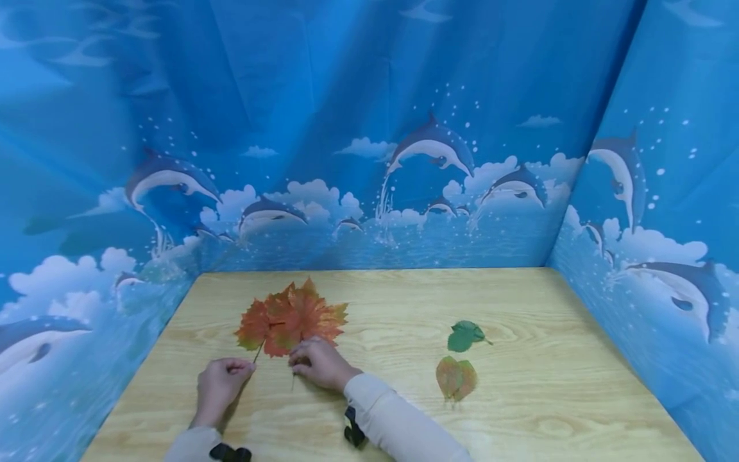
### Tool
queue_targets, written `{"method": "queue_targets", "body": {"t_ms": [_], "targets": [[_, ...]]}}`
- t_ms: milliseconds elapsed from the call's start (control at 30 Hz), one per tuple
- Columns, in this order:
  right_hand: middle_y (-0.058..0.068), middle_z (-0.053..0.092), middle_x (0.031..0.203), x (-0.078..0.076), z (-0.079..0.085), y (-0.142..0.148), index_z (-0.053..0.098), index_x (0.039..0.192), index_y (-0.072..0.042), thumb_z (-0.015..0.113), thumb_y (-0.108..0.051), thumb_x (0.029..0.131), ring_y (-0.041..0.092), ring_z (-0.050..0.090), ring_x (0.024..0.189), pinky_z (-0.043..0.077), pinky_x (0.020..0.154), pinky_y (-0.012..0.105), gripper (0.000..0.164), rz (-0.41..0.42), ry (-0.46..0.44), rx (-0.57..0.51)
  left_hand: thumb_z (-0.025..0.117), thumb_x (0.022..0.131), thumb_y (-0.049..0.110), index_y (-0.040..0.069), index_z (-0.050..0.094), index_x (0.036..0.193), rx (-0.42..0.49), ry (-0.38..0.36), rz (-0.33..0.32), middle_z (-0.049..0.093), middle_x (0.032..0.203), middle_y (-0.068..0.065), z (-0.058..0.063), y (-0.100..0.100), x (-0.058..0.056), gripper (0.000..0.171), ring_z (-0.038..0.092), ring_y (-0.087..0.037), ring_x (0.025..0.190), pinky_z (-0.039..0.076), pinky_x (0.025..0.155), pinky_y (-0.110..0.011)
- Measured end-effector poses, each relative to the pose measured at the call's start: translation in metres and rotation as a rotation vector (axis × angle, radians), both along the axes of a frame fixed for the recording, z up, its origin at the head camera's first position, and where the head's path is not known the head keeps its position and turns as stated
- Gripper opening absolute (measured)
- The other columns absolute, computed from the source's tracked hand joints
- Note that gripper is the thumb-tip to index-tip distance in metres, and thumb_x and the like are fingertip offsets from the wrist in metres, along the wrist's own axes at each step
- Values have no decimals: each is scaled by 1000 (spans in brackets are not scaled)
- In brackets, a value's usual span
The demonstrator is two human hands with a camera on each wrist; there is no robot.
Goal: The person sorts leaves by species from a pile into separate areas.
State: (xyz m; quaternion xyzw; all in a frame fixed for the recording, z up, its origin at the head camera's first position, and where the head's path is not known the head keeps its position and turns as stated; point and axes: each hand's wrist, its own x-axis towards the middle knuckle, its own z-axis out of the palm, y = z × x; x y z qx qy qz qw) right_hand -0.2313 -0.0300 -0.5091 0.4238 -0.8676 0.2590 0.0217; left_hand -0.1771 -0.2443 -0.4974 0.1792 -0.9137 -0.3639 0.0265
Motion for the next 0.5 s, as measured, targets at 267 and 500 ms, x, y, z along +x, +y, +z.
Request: {"method": "queue_targets", "body": {"t_ms": [267,500], "targets": [[-5,69,114,-1,-1,1,72,108,-13,67,-19,90,5,61,107,39,99,21,20,-23,-37,-24,72,85,16,1,73,87,5,3,5,70,71,-3,2,1,0,15,61,-11,62,45,58,-29],[-5,70,112,2,-3,0,72,107,-13,69,-19,88,7,61,104,42,93,19,20,-48,-46,-45,72,85,15,1,74,87,8,0,4,69,71,-2,0,0,0,15,60,-13,62,44,58,-30]]}}
